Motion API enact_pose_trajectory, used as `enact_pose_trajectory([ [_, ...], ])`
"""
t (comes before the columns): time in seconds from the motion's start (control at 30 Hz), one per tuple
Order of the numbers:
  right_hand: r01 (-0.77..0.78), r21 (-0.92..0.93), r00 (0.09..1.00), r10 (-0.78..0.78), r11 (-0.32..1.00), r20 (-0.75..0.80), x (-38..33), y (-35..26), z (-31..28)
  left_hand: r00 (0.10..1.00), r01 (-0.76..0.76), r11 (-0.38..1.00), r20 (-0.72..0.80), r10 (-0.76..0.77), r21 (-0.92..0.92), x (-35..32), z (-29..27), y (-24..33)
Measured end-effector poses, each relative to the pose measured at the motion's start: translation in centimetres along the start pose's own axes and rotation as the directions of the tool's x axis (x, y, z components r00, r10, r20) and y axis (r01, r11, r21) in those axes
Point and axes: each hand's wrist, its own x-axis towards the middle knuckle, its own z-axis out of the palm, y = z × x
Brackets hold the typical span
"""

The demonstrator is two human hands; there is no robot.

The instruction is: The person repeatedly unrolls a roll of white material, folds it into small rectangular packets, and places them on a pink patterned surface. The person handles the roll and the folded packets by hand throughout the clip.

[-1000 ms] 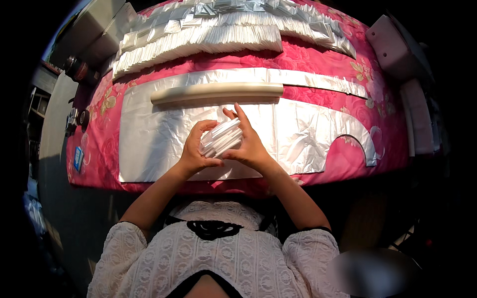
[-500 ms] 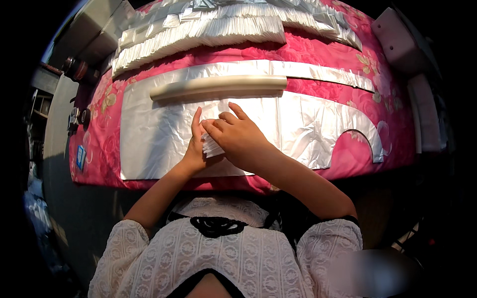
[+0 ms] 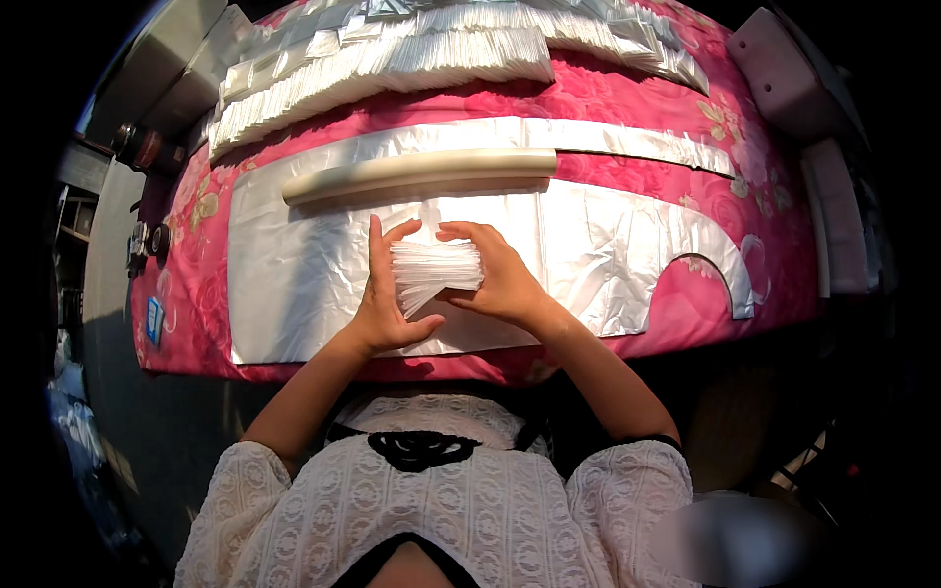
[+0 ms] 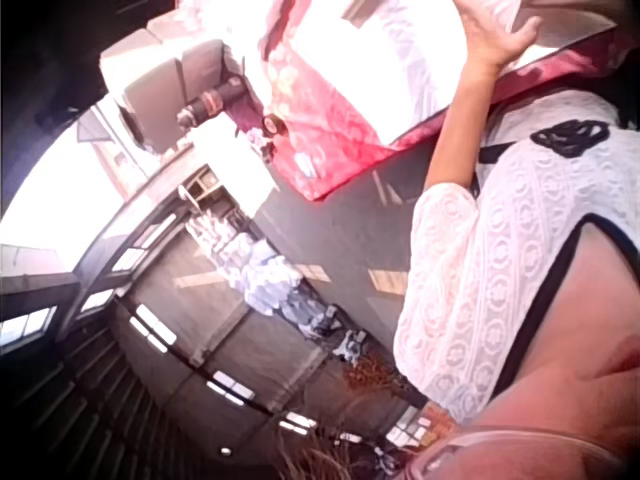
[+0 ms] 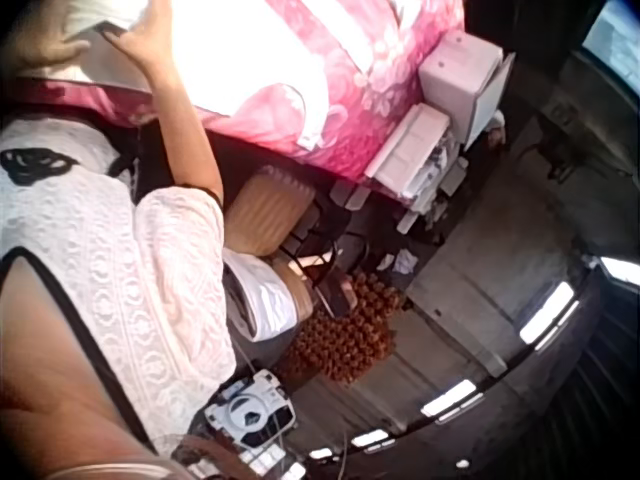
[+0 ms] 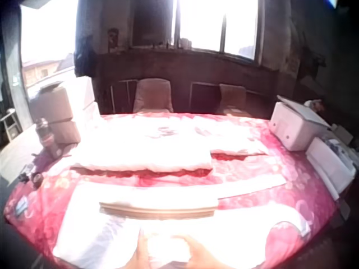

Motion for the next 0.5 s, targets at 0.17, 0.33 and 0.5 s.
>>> enact_pose_trajectory([
  [0.17,-0.053,0.108,0.997,0.058,0.993,-0.042,-1.5,2.7,-0.6,0.996,-0.056,0.992,0.071,0.048,0.116,-0.5,1.3,-1.5],
  [0.33,-0.071,0.098,0.997,0.069,0.993,0.020,-0.2,1.0,-0.7,1.000,-0.025,0.993,0.010,0.024,0.112,0.2,1.7,-1.9],
  [0.5,-0.031,-0.104,0.999,0.028,0.994,-0.035,-0.7,0.7,-1.2,0.996,-0.009,0.992,0.091,-0.003,0.124,0.1,0.9,-1.7],
])
